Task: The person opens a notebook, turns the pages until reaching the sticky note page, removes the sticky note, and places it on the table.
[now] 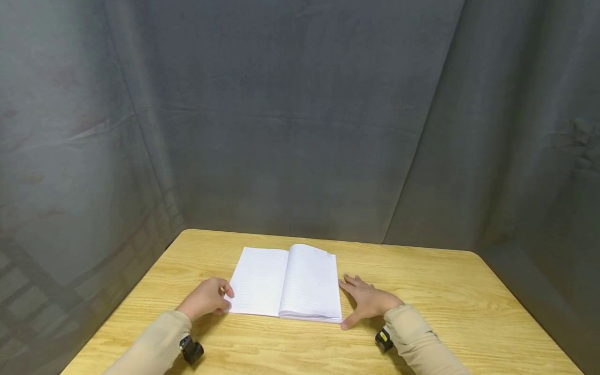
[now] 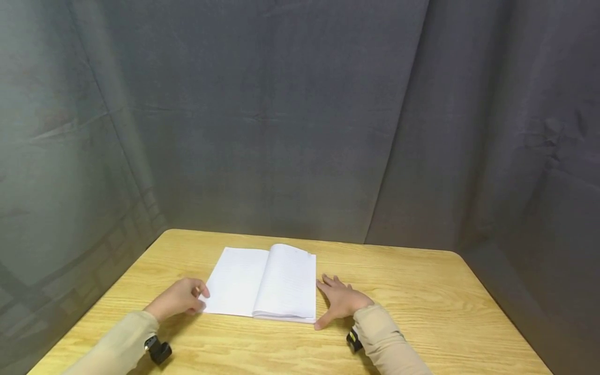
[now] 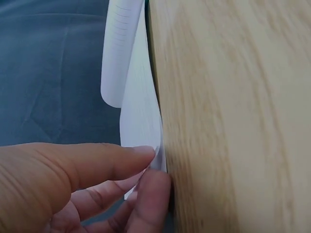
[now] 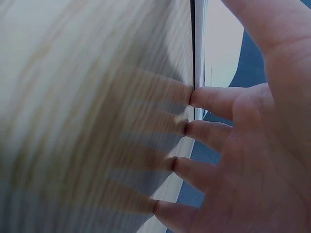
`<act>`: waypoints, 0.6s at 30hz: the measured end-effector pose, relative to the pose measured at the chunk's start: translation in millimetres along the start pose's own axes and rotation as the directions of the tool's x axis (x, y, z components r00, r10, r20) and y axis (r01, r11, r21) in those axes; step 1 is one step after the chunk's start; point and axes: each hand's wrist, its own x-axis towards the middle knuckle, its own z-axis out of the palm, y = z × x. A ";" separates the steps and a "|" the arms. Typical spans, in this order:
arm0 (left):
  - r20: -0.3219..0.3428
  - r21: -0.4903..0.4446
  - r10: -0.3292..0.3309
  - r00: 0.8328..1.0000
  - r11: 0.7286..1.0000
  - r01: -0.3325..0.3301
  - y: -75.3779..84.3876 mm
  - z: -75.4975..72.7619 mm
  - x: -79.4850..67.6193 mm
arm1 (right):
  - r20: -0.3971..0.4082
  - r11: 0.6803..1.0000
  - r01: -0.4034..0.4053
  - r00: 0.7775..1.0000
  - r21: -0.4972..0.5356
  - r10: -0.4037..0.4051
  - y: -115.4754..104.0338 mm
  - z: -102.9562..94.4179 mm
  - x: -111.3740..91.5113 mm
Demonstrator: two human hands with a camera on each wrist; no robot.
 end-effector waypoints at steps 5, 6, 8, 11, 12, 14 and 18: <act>0.010 0.020 0.005 1.000 1.000 -0.005 0.4 0.9 0.2 | 0.005 1.000 0.002 1.000 -0.007 -0.002 0.2 0.1 -0.3; 0.012 0.026 0.010 1.000 1.000 -0.011 0.5 0.8 0.2 | 0.005 1.000 0.001 1.000 -0.008 -0.001 0.0 0.1 -0.4; 0.013 0.033 0.021 1.000 0.999 -0.022 0.4 0.4 0.0 | 0.002 1.000 -0.001 1.000 -0.009 0.001 -0.3 0.1 -0.3; 0.008 0.050 0.038 0.999 0.998 -0.039 0.0 -0.2 -0.1 | 0.002 1.000 -0.004 1.000 -0.001 0.004 -0.8 -0.1 -0.2; 0.006 0.056 0.046 0.999 0.997 -0.046 -0.4 -0.2 0.2 | 0.001 1.000 -0.004 1.000 0.000 0.004 -1.1 -0.2 -0.2; 0.003 0.062 0.048 0.999 0.997 -0.048 -0.8 -0.4 0.2 | 0.002 1.000 -0.003 1.000 0.001 0.003 -1.1 -0.4 0.0; 0.007 0.064 0.044 0.999 0.997 -0.044 -0.9 -0.8 -0.1 | 0.002 1.000 0.003 1.000 -0.002 -0.003 -0.6 -0.3 0.1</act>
